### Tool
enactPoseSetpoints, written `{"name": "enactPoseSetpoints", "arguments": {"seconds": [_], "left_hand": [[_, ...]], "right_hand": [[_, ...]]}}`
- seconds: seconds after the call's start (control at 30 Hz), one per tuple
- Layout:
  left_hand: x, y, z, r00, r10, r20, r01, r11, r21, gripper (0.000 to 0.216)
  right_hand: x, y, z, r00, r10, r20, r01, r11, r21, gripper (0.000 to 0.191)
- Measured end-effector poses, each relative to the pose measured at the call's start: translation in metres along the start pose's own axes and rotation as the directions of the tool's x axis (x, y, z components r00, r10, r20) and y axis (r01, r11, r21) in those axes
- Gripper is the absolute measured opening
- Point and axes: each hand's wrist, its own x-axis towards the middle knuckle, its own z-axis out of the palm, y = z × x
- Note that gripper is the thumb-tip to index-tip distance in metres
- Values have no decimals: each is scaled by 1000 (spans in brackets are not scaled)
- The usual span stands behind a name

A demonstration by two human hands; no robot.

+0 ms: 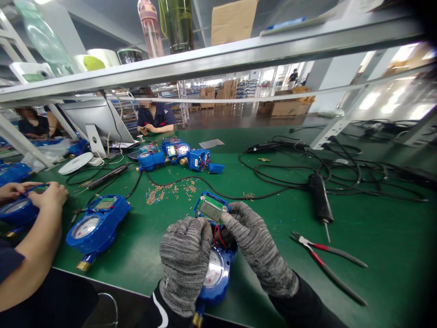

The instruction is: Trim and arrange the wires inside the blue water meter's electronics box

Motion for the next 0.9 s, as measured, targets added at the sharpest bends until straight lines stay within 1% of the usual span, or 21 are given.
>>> {"name": "enactPoseSetpoints", "arguments": {"seconds": [0.03, 0.1, 0.13, 0.17, 0.2, 0.3, 0.37, 0.43, 0.57, 0.63, 0.67, 0.73, 0.8, 0.9], "left_hand": [[-1, 1, 0, 997, -58, 52, 60, 998, -31, 9], [-4, 2, 1, 971, -169, 169, 191, 973, -125, 10], [-6, 2, 2, 957, -197, 214, 234, 958, -164, 11], [-8, 2, 2, 951, -200, 235, 247, 950, -190, 12], [-10, 1, 4, 954, -192, 230, 239, 951, -197, 14], [-15, -1, 7, 973, -173, 151, 195, 970, -146, 18], [-17, -2, 8, 973, -197, 123, 212, 969, -125, 20], [-18, -2, 8, 959, -243, 144, 260, 959, -116, 23], [-18, -3, 3, 912, -331, 242, 375, 913, -163, 26], [-18, -3, 2, 907, -342, 246, 393, 897, -201, 25], [-17, -4, 1, 914, -335, 230, 383, 899, -212, 25], [-17, -4, 2, 930, -310, 196, 350, 910, -223, 23], [-18, -3, 4, 931, -310, 191, 350, 909, -227, 21], [-19, -2, 6, 913, -358, 197, 399, 885, -241, 21]], "right_hand": [[0, 0, 0, 1000, -5, -3, 5, 1000, -7, 29], [0, 0, -1, 1000, -5, -2, 5, 1000, -18, 29], [0, 1, -1, 1000, -3, 0, 3, 1000, -22, 29], [0, 1, -1, 1000, -5, -4, 4, 1000, -28, 29], [0, 1, -1, 1000, -7, -8, 7, 999, -35, 28], [-3, 2, 0, 1000, -15, 2, 15, 999, -35, 26], [-5, 1, 2, 1000, -26, 0, 26, 998, -50, 24], [-7, 1, 4, 999, -43, -9, 42, 996, -80, 22], [-12, 2, 7, 995, -93, -19, 89, 985, -147, 22], [-15, 3, 7, 990, -141, -18, 135, 971, -199, 21], [-16, 3, 6, 986, -168, -13, 161, 961, -226, 21], [-19, 3, 4, 975, -223, -3, 212, 929, -303, 22], [-22, 1, 2, 956, -294, -7, 262, 863, -432, 25], [-27, -4, 1, 903, -428, 23, 342, 686, -643, 26]]}}
